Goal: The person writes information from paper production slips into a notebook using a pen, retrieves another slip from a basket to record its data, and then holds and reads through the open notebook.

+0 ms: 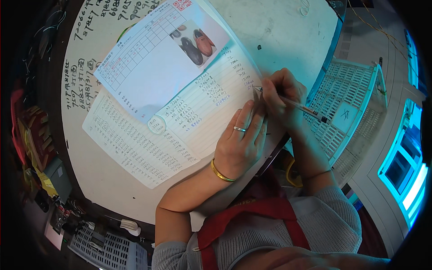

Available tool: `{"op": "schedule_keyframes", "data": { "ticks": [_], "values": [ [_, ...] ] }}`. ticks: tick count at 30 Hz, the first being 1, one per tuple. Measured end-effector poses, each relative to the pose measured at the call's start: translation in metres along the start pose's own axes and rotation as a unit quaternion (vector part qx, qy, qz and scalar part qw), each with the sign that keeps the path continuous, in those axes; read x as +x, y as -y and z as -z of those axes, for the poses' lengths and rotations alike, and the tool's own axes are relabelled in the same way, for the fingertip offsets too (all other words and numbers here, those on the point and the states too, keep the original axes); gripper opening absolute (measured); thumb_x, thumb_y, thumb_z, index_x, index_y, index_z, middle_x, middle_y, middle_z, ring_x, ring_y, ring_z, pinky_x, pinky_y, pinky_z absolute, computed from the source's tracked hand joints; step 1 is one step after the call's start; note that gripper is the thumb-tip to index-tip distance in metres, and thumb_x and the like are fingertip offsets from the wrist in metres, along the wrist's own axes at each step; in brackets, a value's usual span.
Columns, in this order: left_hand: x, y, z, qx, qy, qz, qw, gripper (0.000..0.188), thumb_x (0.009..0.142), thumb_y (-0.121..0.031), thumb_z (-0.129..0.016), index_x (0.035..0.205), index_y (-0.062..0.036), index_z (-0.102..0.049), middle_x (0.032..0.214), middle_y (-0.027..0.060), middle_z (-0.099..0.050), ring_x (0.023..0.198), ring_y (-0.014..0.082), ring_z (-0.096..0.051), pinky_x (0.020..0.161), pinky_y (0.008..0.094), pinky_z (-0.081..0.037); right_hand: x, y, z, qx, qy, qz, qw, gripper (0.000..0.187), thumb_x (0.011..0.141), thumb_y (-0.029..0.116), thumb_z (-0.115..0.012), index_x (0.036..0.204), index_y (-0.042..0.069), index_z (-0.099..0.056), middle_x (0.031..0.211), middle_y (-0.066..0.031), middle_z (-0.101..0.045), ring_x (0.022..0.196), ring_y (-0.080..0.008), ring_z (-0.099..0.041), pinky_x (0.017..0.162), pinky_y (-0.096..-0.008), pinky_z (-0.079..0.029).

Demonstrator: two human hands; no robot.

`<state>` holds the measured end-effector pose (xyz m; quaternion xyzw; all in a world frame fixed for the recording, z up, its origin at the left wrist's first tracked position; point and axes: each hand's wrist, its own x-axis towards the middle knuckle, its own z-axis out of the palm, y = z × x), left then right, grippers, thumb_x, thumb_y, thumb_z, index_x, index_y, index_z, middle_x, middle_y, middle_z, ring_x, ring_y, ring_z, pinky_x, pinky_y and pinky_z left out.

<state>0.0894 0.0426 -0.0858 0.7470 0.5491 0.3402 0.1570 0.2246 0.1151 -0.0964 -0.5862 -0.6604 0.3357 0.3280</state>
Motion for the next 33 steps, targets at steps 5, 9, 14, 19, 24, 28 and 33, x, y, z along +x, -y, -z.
{"op": "schedule_keyframes", "data": {
  "ticks": [5,9,14,19,24,28,33],
  "values": [
    [0.001,0.001,-0.004,-0.004,-0.005,0.003,1.0,0.031,0.074,-0.007,-0.071,0.104,-0.0027,-0.066,0.113,0.0126,-0.06,0.09,0.0232,-0.065,0.071,0.0294,-0.054,-0.001,-0.005,-0.004,-0.006,-0.042,0.015,0.999,0.02,0.083,0.009,-0.063,0.069,0.005,-0.049,0.053,-0.0043,-0.053,0.043,-0.01,-0.051,0.042,-0.0256,-0.041],
    [-0.001,0.002,-0.005,-0.015,-0.012,0.021,1.0,0.031,0.074,-0.007,-0.071,0.104,-0.0031,-0.066,0.113,0.0125,-0.059,0.089,0.0233,-0.065,0.071,0.0296,-0.054,0.001,-0.007,-0.001,0.026,-0.011,0.012,1.0,0.019,0.082,0.008,-0.063,0.07,0.005,-0.048,0.053,-0.0041,-0.053,0.043,-0.0094,-0.05,0.042,-0.0259,-0.041],
    [-0.003,0.003,0.005,0.005,-0.019,-0.006,1.0,0.03,0.074,-0.006,-0.07,0.105,-0.0023,-0.066,0.113,0.0136,-0.059,0.093,0.0259,-0.064,0.074,0.0311,-0.054,-0.005,-0.01,0.001,0.226,-0.058,-0.072,0.97,0.017,0.086,0.006,-0.057,0.072,0.006,-0.048,0.059,0.0001,-0.052,0.047,-0.0053,-0.044,0.043,-0.0228,-0.036],
    [-0.005,-0.006,0.032,-0.032,0.036,-0.006,0.999,0.027,0.074,-0.004,-0.067,0.101,0.0001,-0.065,0.111,0.0142,-0.059,0.098,0.029,-0.06,0.082,0.0361,-0.052,-0.009,0.003,0.016,0.31,-0.115,-0.061,0.942,0.009,0.086,0.0,-0.056,0.079,0.003,-0.051,0.071,-0.0029,-0.055,0.056,-0.0064,-0.048,0.048,-0.0211,-0.038],
    [-0.024,0.019,0.057,0.045,0.019,-0.026,0.998,0.023,0.071,-0.005,-0.067,0.093,0.0012,-0.067,0.11,0.011,-0.06,0.102,0.0292,-0.057,0.079,0.0386,-0.05,-0.015,0.043,-0.008,0.241,0.035,0.054,0.968,0.016,0.076,-0.004,-0.067,0.085,0.002,-0.056,0.072,-0.0051,-0.056,0.059,-0.0081,-0.052,0.054,-0.0219,-0.042],
    [-0.037,0.035,0.048,0.045,0.018,-0.039,0.998,0.021,0.071,-0.005,-0.067,0.091,0.0013,-0.067,0.109,0.0102,-0.06,0.104,0.0283,-0.057,0.081,0.0383,-0.05,-0.023,0.04,-0.029,0.162,0.104,0.036,0.981,0.014,0.077,0.001,-0.069,0.082,0.002,-0.055,0.073,-0.0045,-0.059,0.061,-0.0078,-0.055,0.055,-0.0217,-0.044],
    [-0.05,0.038,0.046,-0.005,0.009,-0.014,1.0,0.021,0.071,-0.003,-0.065,0.091,0.0004,-0.068,0.112,0.0106,-0.059,0.111,0.0276,-0.055,0.089,0.0386,-0.049,-0.03,0.037,-0.041,0.099,0.079,0.049,0.991,0.014,0.078,0.0,-0.067,0.076,0.001,-0.054,0.066,-0.0038,-0.059,0.058,-0.0077,-0.056,0.053,-0.0208,-0.046]
  ]
}}
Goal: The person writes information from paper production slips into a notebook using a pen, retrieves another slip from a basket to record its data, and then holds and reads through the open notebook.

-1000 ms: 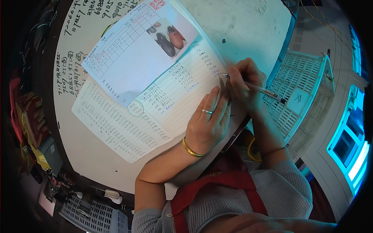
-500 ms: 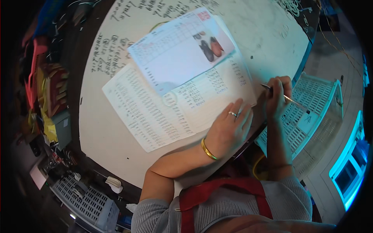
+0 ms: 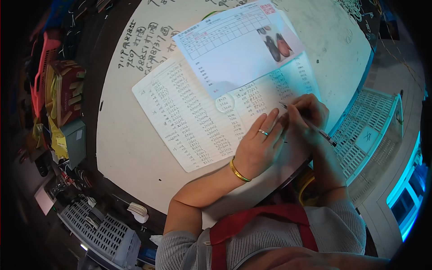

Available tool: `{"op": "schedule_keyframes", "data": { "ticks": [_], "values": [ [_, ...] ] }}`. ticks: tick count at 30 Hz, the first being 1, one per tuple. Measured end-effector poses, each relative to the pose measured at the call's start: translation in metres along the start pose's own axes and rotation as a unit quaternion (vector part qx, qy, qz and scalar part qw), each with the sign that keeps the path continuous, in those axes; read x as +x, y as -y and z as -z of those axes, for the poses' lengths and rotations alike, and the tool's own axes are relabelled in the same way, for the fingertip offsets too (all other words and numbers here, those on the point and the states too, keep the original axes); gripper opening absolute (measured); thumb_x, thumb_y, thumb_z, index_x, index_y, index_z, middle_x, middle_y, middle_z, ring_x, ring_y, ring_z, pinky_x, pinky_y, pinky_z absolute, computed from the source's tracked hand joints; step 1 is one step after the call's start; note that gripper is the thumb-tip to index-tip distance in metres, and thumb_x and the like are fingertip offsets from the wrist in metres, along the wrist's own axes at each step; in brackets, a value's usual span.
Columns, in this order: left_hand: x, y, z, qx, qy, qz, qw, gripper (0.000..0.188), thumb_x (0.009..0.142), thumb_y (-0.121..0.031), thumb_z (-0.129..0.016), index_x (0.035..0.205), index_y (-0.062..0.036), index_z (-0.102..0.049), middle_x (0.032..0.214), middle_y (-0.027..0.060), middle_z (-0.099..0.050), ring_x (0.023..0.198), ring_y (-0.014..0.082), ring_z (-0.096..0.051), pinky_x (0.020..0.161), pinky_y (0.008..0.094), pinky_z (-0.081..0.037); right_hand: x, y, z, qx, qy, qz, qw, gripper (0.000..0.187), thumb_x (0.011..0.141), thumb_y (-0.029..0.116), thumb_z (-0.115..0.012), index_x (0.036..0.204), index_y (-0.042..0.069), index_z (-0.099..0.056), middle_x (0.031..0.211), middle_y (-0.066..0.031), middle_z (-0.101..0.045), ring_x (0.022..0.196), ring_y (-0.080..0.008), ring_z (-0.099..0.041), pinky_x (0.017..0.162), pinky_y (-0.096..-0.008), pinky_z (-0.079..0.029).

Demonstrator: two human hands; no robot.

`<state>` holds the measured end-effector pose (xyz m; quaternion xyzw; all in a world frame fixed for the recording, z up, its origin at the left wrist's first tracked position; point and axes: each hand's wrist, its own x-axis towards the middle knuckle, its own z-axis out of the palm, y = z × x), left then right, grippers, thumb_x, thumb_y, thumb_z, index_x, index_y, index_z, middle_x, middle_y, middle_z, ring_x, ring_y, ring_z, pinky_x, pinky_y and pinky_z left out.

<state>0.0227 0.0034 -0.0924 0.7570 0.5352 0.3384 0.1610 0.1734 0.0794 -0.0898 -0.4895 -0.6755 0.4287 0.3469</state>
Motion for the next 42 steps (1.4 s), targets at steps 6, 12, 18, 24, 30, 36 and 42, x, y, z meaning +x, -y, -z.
{"op": "schedule_keyframes", "data": {
  "ticks": [6,12,18,24,30,36,42],
  "values": [
    [-0.002,0.002,0.003,0.039,0.017,-0.02,0.999,0.023,0.072,-0.004,-0.064,0.095,-0.0006,-0.068,0.118,0.0105,-0.058,0.115,0.0273,-0.053,0.092,0.0387,-0.048,-0.001,-0.017,0.01,0.035,-0.051,-0.007,0.998,0.013,0.078,-0.002,-0.065,0.074,0.0,-0.054,0.067,-0.0052,-0.062,0.055,-0.0075,-0.056,0.05,-0.021,-0.045],
    [0.0,0.003,-0.002,0.018,0.03,-0.014,0.999,0.024,0.073,-0.002,-0.063,0.097,-0.0007,-0.068,0.117,0.0085,-0.059,0.115,0.0271,-0.053,0.091,0.0385,-0.048,-0.004,-0.022,0.014,0.043,-0.032,0.055,0.997,0.012,0.079,-0.001,-0.065,0.074,0.002,-0.055,0.065,-0.005,-0.062,0.054,-0.0078,-0.056,0.049,-0.0214,-0.045],
    [0.001,0.003,-0.002,0.062,0.017,-0.021,0.998,0.02,0.075,-0.003,-0.064,0.094,-0.0001,-0.069,0.112,0.0075,-0.062,0.111,0.0265,-0.056,0.088,0.0382,-0.05,0.006,-0.011,0.005,-0.055,-0.046,0.037,0.997,0.013,0.078,0.003,-0.067,0.073,0.004,-0.056,0.059,-0.0029,-0.06,0.05,-0.0076,-0.058,0.047,-0.0225,-0.046],
    [0.001,0.004,-0.006,0.051,0.01,-0.023,0.998,0.019,0.074,-0.003,-0.065,0.093,0.0007,-0.069,0.113,0.0077,-0.062,0.111,0.0259,-0.057,0.087,0.0382,-0.05,0.005,-0.01,0.006,-0.084,-0.037,0.027,0.995,0.016,0.077,0.004,-0.069,0.071,0.005,-0.053,0.059,-0.0043,-0.06,0.048,-0.0108,-0.058,0.047,-0.0237,-0.047],
    [0.0,0.002,0.0,0.025,0.014,-0.007,1.0,0.017,0.074,-0.003,-0.064,0.091,0.0004,-0.068,0.115,0.0094,-0.061,0.112,0.0272,-0.056,0.088,0.0389,-0.05,0.008,-0.004,0.004,-0.097,-0.024,0.047,0.994,0.017,0.076,0.002,-0.067,0.07,0.005,-0.051,0.057,-0.0045,-0.057,0.046,-0.0131,-0.056,0.045,-0.025,-0.044],
    [0.0,0.0,0.002,0.023,0.03,-0.016,0.999,0.019,0.072,-0.004,-0.064,0.09,0.0011,-0.067,0.117,0.0111,-0.06,0.115,0.0293,-0.054,0.091,0.0394,-0.048,0.001,-0.012,0.008,-0.076,-0.02,0.026,0.997,0.016,0.077,0.0,-0.064,0.07,0.004,-0.051,0.059,-0.007,-0.058,0.048,-0.014,-0.056,0.046,-0.0262,-0.044],
    [0.0,0.003,0.004,0.033,0.027,-0.017,0.999,0.024,0.07,-0.004,-0.062,0.093,0.0011,-0.067,0.118,0.0115,-0.059,0.118,0.0293,-0.052,0.094,0.0392,-0.047,0.005,-0.008,0.004,-0.041,-0.043,0.019,0.998,0.014,0.077,0.0,-0.063,0.072,0.003,-0.05,0.06,-0.0073,-0.058,0.048,-0.0151,-0.056,0.046,-0.0266,-0.044]
  ]
}}
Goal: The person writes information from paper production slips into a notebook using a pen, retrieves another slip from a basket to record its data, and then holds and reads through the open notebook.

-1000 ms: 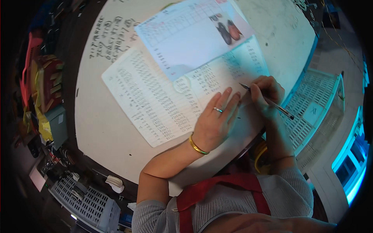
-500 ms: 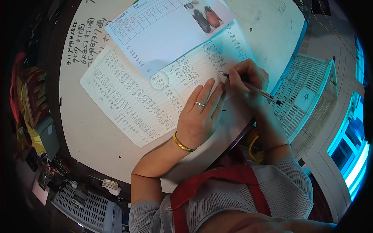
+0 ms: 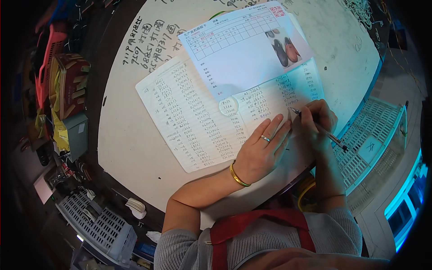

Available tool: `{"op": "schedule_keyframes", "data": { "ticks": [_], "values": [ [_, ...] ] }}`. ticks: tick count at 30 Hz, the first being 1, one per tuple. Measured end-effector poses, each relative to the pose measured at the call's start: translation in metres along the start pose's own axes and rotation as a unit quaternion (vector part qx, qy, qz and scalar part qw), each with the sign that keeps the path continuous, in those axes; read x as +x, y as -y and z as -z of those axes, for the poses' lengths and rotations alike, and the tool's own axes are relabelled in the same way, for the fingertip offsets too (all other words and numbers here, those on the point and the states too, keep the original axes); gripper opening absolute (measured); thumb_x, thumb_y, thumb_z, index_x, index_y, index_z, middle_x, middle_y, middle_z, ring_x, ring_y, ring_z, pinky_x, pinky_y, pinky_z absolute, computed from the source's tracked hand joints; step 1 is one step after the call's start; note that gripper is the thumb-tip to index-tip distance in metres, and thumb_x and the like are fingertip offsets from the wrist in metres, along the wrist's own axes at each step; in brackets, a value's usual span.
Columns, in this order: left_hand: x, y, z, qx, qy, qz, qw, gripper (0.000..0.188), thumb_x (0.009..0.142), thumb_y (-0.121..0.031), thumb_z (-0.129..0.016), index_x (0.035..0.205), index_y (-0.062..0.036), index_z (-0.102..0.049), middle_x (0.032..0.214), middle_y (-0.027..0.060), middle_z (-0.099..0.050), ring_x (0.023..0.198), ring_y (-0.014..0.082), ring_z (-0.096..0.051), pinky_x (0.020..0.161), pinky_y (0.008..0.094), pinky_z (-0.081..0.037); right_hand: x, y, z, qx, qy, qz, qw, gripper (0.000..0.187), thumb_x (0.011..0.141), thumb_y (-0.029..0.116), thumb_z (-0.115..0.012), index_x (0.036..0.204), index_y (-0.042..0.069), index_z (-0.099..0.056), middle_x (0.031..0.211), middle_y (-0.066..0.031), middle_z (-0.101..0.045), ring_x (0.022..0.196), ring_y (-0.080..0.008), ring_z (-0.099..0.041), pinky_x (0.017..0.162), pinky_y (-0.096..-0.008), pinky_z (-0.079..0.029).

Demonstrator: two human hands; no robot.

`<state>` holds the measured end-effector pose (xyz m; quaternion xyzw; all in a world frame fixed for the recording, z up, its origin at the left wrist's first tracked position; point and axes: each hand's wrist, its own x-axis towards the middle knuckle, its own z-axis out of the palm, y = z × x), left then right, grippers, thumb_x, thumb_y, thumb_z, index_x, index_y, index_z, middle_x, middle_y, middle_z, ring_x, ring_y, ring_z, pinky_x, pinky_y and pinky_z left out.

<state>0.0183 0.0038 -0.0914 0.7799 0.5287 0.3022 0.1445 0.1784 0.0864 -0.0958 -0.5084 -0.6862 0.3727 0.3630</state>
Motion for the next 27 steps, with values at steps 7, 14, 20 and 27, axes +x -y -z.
{"op": "schedule_keyframes", "data": {
  "ticks": [7,14,20,27],
  "values": [
    [-0.0001,0.0006,0.0004,-0.011,0.01,0.0,1.0,0.026,0.07,-0.003,-0.062,0.095,0.0011,-0.067,0.12,0.0115,-0.058,0.118,0.029,-0.051,0.093,0.0387,-0.047,-0.001,-0.0011,0.0011,-0.047,0.012,-0.002,0.999,0.013,0.078,-0.001,-0.061,0.072,0.003,-0.05,0.059,-0.0067,-0.058,0.047,-0.0138,-0.054,0.047,-0.0262,-0.043],
    [-0.0015,-0.0004,-0.003,-0.003,0.008,0.001,1.0,0.03,0.07,-0.003,-0.062,0.1,0.0009,-0.066,0.122,0.0098,-0.058,0.118,0.0286,-0.051,0.093,0.0385,-0.047,-0.0023,-0.0014,-0.0002,-0.042,-0.018,0.0,0.999,0.014,0.078,0.0,-0.061,0.071,0.004,-0.05,0.059,-0.0067,-0.056,0.047,-0.0152,-0.053,0.047,-0.0273,-0.043],
    [0.0007,0.0015,-0.0012,-0.012,0.019,0.006,1.0,0.031,0.071,-0.001,-0.061,0.101,0.0002,-0.067,0.12,0.0097,-0.059,0.115,0.028,-0.054,0.09,0.0384,-0.049,-0.0025,-0.0048,0.0017,-0.06,-0.032,0.005,0.998,0.013,0.078,0.001,-0.064,0.072,0.005,-0.052,0.058,-0.0062,-0.057,0.047,-0.015,-0.055,0.047,-0.0275,-0.044],
    [0.0031,0.0003,-0.0048,0.028,0.016,-0.004,0.999,0.032,0.071,0.0,-0.06,0.102,-0.0019,-0.067,0.118,0.0073,-0.06,0.113,0.0255,-0.055,0.089,0.0383,-0.049,-0.0031,-0.0072,0.0026,-0.049,-0.053,-0.008,0.997,0.015,0.078,0.004,-0.067,0.072,0.005,-0.054,0.057,-0.0044,-0.058,0.048,-0.0117,-0.057,0.047,-0.0243,-0.045]
  ]
}}
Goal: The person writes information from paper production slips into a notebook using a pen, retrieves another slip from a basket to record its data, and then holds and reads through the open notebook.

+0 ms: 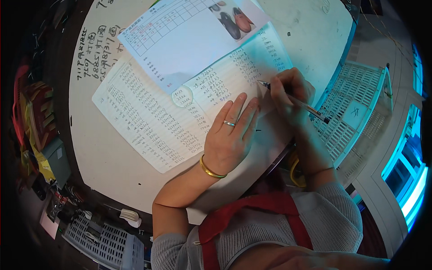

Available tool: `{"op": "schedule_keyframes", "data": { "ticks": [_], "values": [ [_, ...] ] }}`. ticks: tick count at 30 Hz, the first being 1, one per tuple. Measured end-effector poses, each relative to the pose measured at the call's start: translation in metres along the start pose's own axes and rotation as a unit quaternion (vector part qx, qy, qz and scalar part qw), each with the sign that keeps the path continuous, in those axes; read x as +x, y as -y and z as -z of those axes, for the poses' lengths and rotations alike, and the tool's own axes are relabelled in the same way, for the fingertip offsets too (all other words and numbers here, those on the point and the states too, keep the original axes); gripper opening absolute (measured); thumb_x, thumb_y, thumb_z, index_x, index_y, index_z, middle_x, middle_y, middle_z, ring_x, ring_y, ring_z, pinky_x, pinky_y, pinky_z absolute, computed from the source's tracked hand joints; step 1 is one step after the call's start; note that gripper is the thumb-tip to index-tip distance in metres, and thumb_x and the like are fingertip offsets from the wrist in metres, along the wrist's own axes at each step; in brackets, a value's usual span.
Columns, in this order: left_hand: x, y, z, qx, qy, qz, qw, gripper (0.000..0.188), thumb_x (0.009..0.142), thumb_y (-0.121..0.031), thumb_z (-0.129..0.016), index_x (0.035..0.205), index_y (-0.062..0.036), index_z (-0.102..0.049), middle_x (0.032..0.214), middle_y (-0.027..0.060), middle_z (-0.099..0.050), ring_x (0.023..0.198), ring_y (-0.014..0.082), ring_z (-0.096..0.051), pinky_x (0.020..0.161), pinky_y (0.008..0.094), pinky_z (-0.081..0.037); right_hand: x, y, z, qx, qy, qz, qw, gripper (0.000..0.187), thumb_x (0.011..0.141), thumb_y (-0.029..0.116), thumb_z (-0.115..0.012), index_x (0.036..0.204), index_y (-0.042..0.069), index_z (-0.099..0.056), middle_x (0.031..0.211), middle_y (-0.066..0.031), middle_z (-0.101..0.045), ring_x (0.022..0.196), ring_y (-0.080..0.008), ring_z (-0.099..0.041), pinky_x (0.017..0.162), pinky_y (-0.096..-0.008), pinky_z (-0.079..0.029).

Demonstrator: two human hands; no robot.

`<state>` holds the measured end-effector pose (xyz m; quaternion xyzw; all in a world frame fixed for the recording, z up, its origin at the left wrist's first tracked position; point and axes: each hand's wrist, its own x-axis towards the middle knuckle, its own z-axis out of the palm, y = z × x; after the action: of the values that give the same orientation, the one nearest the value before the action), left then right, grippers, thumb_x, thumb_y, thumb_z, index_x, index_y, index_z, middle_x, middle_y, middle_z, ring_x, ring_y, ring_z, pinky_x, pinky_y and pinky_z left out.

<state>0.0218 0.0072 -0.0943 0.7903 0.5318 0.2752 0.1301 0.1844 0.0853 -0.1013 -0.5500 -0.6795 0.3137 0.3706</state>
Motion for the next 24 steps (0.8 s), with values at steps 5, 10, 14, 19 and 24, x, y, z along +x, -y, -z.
{"op": "schedule_keyframes", "data": {
  "ticks": [5,10,14,19,24],
  "values": [
    [-0.0022,-0.0021,-0.004,-0.008,-0.01,0.004,1.0,0.031,0.072,-0.001,-0.061,0.101,-0.0021,-0.068,0.117,0.0067,-0.061,0.113,0.0252,-0.055,0.09,0.0382,-0.048,-0.0011,-0.0026,0.0004,-0.026,0.015,0.019,0.999,0.015,0.077,0.004,-0.066,0.071,0.005,-0.052,0.058,-0.005,-0.058,0.048,-0.014,-0.057,0.048,-0.0267,-0.046],
    [-0.0021,-0.0033,-0.0018,-0.013,-0.004,0.017,1.0,0.031,0.072,-0.001,-0.061,0.102,-0.0026,-0.068,0.117,0.0061,-0.06,0.113,0.0246,-0.055,0.091,0.0379,-0.048,-0.0001,-0.0006,0.0018,-0.019,0.024,0.006,1.0,0.015,0.077,0.003,-0.065,0.072,0.005,-0.051,0.057,-0.0054,-0.057,0.047,-0.0151,-0.057,0.048,-0.0272,-0.046],
    [0.0,-0.0012,-0.0019,-0.011,-0.006,0.012,1.0,0.033,0.071,-0.001,-0.061,0.103,-0.0031,-0.068,0.117,0.006,-0.06,0.113,0.0244,-0.056,0.091,0.0379,-0.048,0.0025,-0.0006,0.0027,-0.012,0.028,0.031,0.999,0.015,0.077,0.003,-0.065,0.072,0.005,-0.051,0.057,-0.0049,-0.057,0.047,-0.0147,-0.056,0.047,-0.0269,-0.045],
    [-0.0004,0.0003,0.0,-0.008,0.001,0.016,1.0,0.033,0.071,0.0,-0.061,0.103,-0.0024,-0.068,0.117,0.006,-0.06,0.114,0.0248,-0.055,0.09,0.0379,-0.049,0.002,-0.0014,-0.0018,-0.003,0.007,0.008,1.0,0.015,0.078,0.002,-0.064,0.071,0.005,-0.051,0.056,-0.0043,-0.056,0.046,-0.014,-0.054,0.046,-0.0264,-0.044],
    [-0.001,0.001,0.0038,-0.056,0.016,0.015,0.998,0.035,0.069,-0.002,-0.06,0.104,0.0,-0.066,0.119,0.0088,-0.059,0.117,0.0273,-0.052,0.091,0.0382,-0.048,0.0015,-0.0044,0.0046,-0.041,0.01,0.026,0.999,0.013,0.08,0.002,-0.062,0.073,0.005,-0.051,0.056,-0.004,-0.055,0.045,-0.0122,-0.053,0.045,-0.0257,-0.043]
  ]
}}
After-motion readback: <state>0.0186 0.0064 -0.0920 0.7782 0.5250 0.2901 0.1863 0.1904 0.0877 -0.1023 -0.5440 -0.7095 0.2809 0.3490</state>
